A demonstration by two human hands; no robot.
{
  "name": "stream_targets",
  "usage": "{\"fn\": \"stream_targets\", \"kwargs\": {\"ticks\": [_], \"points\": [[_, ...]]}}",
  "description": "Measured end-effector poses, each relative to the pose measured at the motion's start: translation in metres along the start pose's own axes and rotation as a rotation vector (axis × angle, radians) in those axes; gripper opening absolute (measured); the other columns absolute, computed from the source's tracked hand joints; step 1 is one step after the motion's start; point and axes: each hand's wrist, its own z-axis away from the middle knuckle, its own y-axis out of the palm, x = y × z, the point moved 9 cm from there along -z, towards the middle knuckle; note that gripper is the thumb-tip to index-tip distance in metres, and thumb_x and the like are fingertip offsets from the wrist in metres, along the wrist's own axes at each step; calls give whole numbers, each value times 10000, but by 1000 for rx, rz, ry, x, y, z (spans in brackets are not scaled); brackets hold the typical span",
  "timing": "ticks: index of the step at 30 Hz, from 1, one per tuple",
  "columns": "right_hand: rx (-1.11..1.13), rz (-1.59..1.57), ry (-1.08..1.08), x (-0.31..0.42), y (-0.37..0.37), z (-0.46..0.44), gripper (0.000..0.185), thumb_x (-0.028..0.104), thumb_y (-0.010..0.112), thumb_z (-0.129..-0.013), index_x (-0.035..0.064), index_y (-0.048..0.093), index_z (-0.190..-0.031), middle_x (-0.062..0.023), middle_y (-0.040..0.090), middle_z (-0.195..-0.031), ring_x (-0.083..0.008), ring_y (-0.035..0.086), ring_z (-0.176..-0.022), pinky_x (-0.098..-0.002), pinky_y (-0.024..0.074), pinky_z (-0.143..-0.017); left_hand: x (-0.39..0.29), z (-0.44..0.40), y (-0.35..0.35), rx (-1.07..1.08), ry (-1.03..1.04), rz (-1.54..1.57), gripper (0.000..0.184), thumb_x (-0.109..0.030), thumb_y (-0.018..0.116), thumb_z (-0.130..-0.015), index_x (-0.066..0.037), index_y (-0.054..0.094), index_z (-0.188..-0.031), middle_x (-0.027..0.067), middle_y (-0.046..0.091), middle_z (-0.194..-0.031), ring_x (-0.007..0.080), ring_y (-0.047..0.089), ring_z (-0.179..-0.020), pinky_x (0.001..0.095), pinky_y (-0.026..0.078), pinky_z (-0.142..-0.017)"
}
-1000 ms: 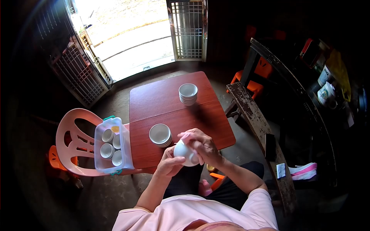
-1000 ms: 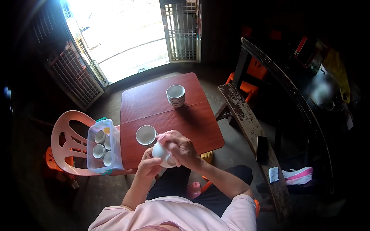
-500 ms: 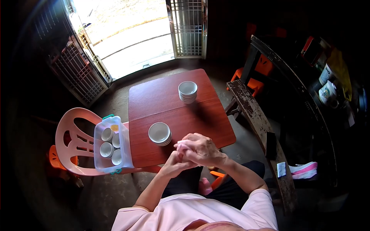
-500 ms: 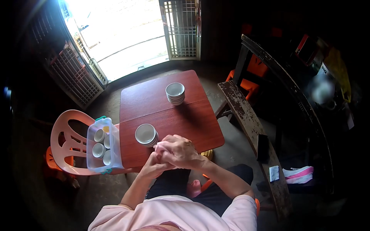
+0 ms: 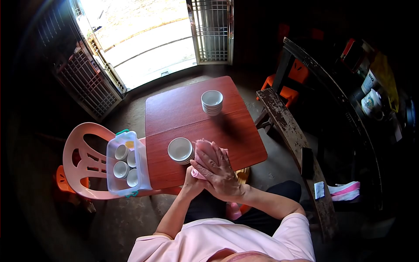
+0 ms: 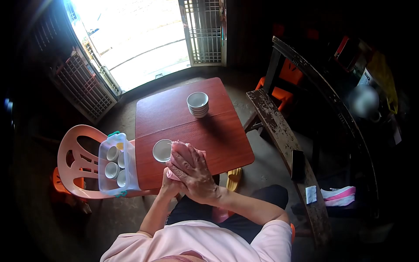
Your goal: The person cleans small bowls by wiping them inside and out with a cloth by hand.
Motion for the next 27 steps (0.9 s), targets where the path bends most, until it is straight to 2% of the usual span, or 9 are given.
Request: {"fn": "stream_targets", "kwargs": {"ticks": [4, 5, 7, 8, 11, 16, 20, 23, 27], "points": [[-76, -502, 145, -59, 12, -6, 333, 271, 567, -890, 56, 617, -1140, -168, 566, -1232, -368, 534, -1151, -431, 426, -994, 6, 13, 19, 305, -230, -164, 289, -14, 668, -844, 29, 591, -1119, 54, 657, -972, 102, 612, -913, 269, 502, -833], [29, -684, 102, -58, 10, -14, 333, 277, 541, -904, 34, 618, -1117, -153, 627, -1107, -331, 587, -1070, -376, 461, -946, 8, 14, 19, 291, -260, -26, 297, -6, 669, -838, 34, 590, -1122, 60, 657, -982, 111, 615, -923, 275, 503, -843], [329, -1156, 539, -84, 46, -4, 362, 324, 495, -898, 32, 629, -1063, -147, 635, -1106, -289, 592, -1075, -367, 470, -933, 14, 13, 19, 264, -316, 246, 313, 10, 672, -827, 44, 588, -1126, 72, 656, -1002, 129, 622, -941, 288, 506, -864], [443, -1229, 493, -74, 43, -12, 415, 356, 482, -900, 52, 621, -1145, -143, 612, -1160, -270, 575, -1103, -366, 460, -945, 10, 11, 24, 251, -334, 480, 356, 8, 689, -799, 48, 581, -1136, 105, 652, -1054, 181, 638, -976, 323, 509, -902], [373, -661, -53, -33, -7, -23, 360, 307, 459, -910, 99, 635, -1147, -149, 524, -1323, -307, 550, -1153, -398, 436, -968, 13, 10, 32, 236, -376, 1014, 498, -91, 700, -793, 36, 517, -1238, 147, 608, -1167, 252, 614, -1079, 390, 492, -955], [-285, -332, -190, -24, -41, -15, 385, 156, 544, -901, 64, 505, -1273, -236, 379, -1425, -407, 398, -1305, -505, 389, -1014, 19, 1, 13, 45, -287, 1543, 548, -216, 574, -917, -24, 365, -1385, 189, 452, -1377, 336, 465, -1261, 539, 396, -1039], [-415, -261, -113, -10, -13, 12, 391, 208, 537, -934, 128, 464, -1309, -294, 288, -1416, -536, 338, -1280, -566, 406, -1002, 2, -8, 13, 192, -225, 1650, 545, -261, 536, -943, -8, 355, -1391, 199, 410, -1415, 363, 412, -1296, 532, 356, -1067], [-332, -298, -35, -16, -32, 0, 362, 205, 549, -927, 144, 497, -1280, -293, 294, -1410, -531, 403, -1235, -558, 459, -946, 21, 0, 18, 105, -303, 1647, 543, -230, 554, -933, -20, 356, -1393, 187, 411, -1414, 360, 411, -1298, 540, 368, -1056], [26, -252, -100, -25, -30, -20, 321, 234, 496, -935, 101, 567, -1218, -237, 547, -1195, -439, 563, -1087, -492, 510, -886, 8, 4, 32, 220, -391, 1257, 607, -236, 666, -864, 12, 386, -1342, 180, 507, -1294, 317, 511, -1217, 487, 444, -1019]]}}
